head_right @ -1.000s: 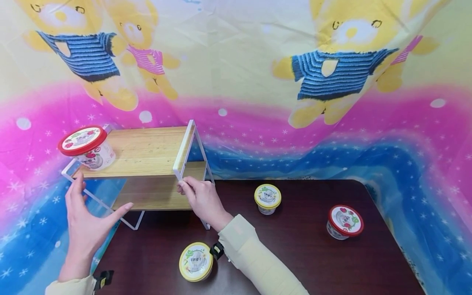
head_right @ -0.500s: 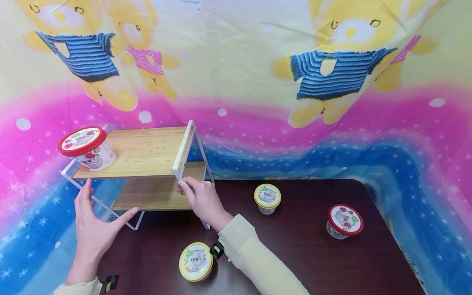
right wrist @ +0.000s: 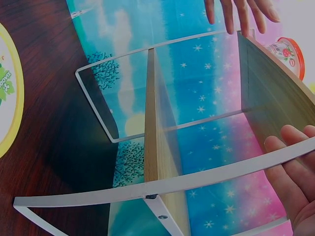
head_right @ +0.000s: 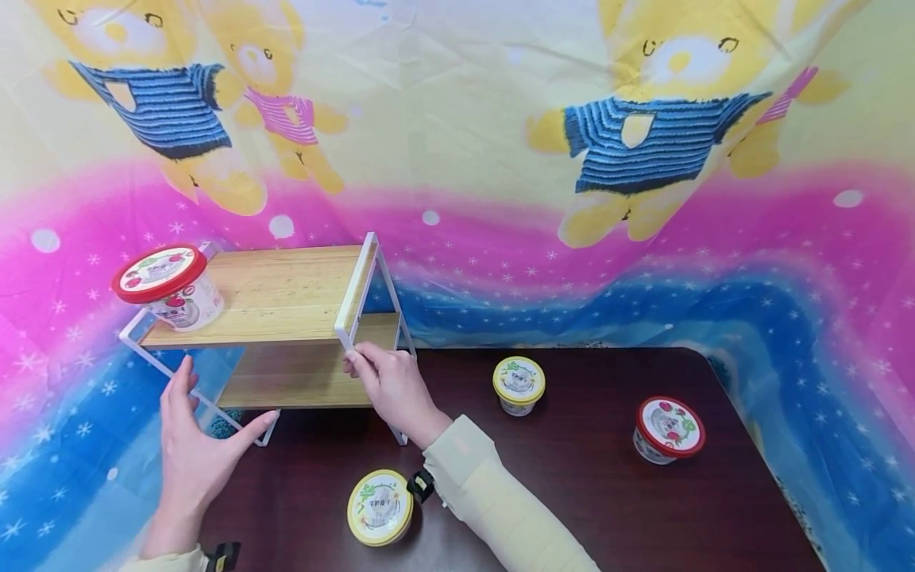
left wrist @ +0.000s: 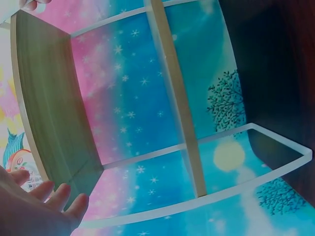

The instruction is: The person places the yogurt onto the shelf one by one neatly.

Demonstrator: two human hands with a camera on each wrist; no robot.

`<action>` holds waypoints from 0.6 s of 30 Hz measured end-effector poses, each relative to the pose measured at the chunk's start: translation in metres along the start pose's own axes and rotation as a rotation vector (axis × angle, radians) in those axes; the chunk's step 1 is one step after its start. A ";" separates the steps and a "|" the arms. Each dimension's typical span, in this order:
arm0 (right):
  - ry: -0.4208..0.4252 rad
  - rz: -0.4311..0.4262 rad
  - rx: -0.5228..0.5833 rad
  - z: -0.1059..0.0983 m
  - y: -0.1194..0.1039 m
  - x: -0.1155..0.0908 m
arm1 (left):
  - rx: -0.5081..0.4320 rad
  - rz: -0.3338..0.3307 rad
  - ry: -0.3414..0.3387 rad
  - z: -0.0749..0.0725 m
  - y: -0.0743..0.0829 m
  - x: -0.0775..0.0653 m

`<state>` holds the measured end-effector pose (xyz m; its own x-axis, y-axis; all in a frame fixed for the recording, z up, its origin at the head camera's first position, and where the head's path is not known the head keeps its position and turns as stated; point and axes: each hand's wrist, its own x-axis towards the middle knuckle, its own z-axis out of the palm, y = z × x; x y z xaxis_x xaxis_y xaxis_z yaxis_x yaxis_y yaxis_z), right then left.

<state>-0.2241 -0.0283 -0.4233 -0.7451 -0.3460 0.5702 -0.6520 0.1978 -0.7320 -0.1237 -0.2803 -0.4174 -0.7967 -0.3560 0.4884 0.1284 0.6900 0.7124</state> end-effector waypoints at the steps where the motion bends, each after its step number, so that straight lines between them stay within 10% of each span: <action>1: 0.001 -0.002 0.000 0.000 0.000 0.000 | 0.002 -0.006 -0.003 0.001 0.000 -0.001; 18: 0.002 0.006 0.007 0.000 0.000 0.000 | -0.038 -0.003 -0.041 0.012 -0.012 -0.019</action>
<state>-0.2238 -0.0286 -0.4230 -0.7490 -0.3433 0.5667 -0.6468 0.1932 -0.7378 -0.1176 -0.2742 -0.4412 -0.8203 -0.3318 0.4659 0.1475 0.6644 0.7327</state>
